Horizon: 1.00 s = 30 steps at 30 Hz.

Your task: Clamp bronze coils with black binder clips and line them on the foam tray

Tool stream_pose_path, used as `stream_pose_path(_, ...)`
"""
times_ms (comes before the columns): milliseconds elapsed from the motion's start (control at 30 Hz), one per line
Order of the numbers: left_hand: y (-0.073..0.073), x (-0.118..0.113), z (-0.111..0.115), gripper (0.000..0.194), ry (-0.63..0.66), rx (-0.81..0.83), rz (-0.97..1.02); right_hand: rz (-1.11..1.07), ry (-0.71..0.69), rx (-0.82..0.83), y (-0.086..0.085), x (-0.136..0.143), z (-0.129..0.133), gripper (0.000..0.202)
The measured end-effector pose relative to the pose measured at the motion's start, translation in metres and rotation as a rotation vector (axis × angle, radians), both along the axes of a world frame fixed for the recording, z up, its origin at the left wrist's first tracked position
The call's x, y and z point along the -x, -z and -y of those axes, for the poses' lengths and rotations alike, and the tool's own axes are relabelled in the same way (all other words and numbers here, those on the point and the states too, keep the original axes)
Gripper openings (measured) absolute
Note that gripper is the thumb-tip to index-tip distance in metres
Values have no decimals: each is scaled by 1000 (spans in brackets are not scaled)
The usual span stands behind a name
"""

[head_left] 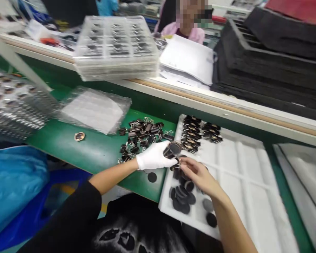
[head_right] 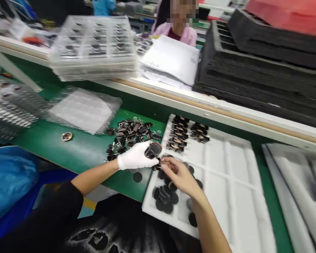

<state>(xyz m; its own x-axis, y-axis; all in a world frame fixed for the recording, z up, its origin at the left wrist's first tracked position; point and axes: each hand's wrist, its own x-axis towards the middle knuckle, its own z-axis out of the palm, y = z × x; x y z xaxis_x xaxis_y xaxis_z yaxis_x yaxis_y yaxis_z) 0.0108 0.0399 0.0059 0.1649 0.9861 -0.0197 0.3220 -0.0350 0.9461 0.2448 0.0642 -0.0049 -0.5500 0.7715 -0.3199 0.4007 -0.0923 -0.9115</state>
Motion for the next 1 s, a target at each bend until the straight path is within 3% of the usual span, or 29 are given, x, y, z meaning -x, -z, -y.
stream_pose_path(133,6,-7,-1,37,1,-9,26,-25,221,-17,-1,9,-2,68)
stream_pose_path(233,8,-12,2,33,-59,-58,-74,-7,388,-143,1,27,-7,71)
stream_pose_path(367,15,-17,6,29,-152,-197,-223,99,445,-311,7,48,-15,76)
stream_pose_path(533,28,-20,6,21,-280,-474,-391,-21,505,-315,21,55,-15,77)
stream_pose_path(800,35,-19,9,22,-151,-740,-464,-185,537,-260,21,66,-25,77)
stream_pose_path(900,28,-21,13,21,-113,-661,-460,-211,545,-204,24,67,-28,80)
stream_pose_path(1000,11,-19,14,34,-93,-344,-414,-256,568,-146,28,64,-32,79)
